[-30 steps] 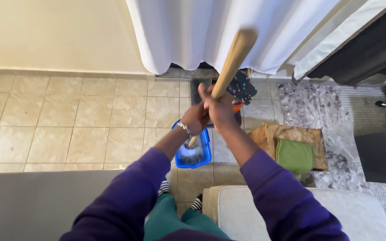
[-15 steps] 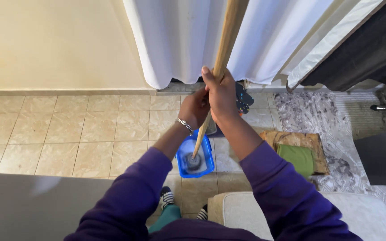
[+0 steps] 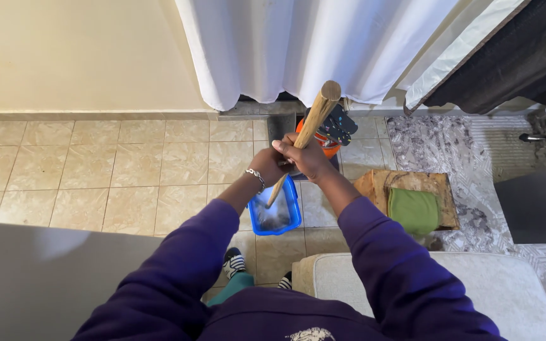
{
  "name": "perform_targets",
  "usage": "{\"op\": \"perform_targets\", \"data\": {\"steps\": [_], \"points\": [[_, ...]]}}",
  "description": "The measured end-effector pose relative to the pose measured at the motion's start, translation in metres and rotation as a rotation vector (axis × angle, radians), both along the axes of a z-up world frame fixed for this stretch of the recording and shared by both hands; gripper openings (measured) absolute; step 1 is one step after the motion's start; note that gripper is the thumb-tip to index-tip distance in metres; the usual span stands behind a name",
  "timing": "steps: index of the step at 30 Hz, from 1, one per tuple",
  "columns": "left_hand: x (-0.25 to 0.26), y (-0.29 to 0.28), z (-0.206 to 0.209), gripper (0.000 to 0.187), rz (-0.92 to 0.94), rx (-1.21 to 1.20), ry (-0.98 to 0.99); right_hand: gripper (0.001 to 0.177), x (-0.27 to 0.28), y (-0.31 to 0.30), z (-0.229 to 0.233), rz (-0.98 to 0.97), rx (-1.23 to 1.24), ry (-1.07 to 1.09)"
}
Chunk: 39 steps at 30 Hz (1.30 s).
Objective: The person is seen mopping the floor.
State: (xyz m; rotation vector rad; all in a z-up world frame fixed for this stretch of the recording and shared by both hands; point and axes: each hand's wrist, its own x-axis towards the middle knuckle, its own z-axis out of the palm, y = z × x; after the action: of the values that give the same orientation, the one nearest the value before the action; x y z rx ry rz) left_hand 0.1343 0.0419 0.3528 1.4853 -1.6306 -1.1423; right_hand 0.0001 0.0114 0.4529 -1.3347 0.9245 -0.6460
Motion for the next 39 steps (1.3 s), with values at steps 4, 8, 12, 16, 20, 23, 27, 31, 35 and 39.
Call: {"op": "perform_targets", "data": {"steps": [4,8,12,16,20,23,27,31,35,39], "points": [[-0.001,-0.007,0.004,0.028,0.051,-0.018,-0.121,0.043,0.01,-0.006,-0.003,-0.029,-0.017,0.017],[0.003,-0.025,0.03,0.033,0.065,-0.1,-0.001,0.044,0.034,-0.019,0.022,-0.298,-0.121,-0.013],[0.009,-0.03,0.084,0.03,0.104,-0.281,0.002,0.028,0.047,-0.029,0.055,-0.463,-0.18,-0.235],[0.009,-0.032,0.103,0.031,0.128,-0.326,-0.002,0.02,0.043,-0.019,0.087,-0.369,-0.192,-0.383],[0.0,-0.026,0.044,0.028,0.072,-0.251,-0.162,0.03,0.033,-0.002,0.065,-0.3,-0.169,-0.221],[-0.012,0.002,0.01,0.025,0.06,-0.147,-0.234,0.041,0.02,0.013,0.035,-0.239,-0.141,-0.064],[-0.015,0.028,0.005,0.027,0.186,0.035,-0.124,0.042,0.008,0.02,0.018,-0.025,-0.045,-0.008],[-0.007,0.017,0.034,0.029,0.137,0.0,-0.173,0.044,0.021,0.014,0.038,-0.055,-0.115,0.02],[0.009,-0.007,0.089,0.03,0.163,-0.255,0.025,0.029,0.044,0.009,0.094,-0.272,-0.217,-0.218],[0.017,-0.005,0.152,0.034,0.15,-0.405,0.04,0.024,0.044,0.008,0.129,-0.258,-0.117,-0.488]]}}
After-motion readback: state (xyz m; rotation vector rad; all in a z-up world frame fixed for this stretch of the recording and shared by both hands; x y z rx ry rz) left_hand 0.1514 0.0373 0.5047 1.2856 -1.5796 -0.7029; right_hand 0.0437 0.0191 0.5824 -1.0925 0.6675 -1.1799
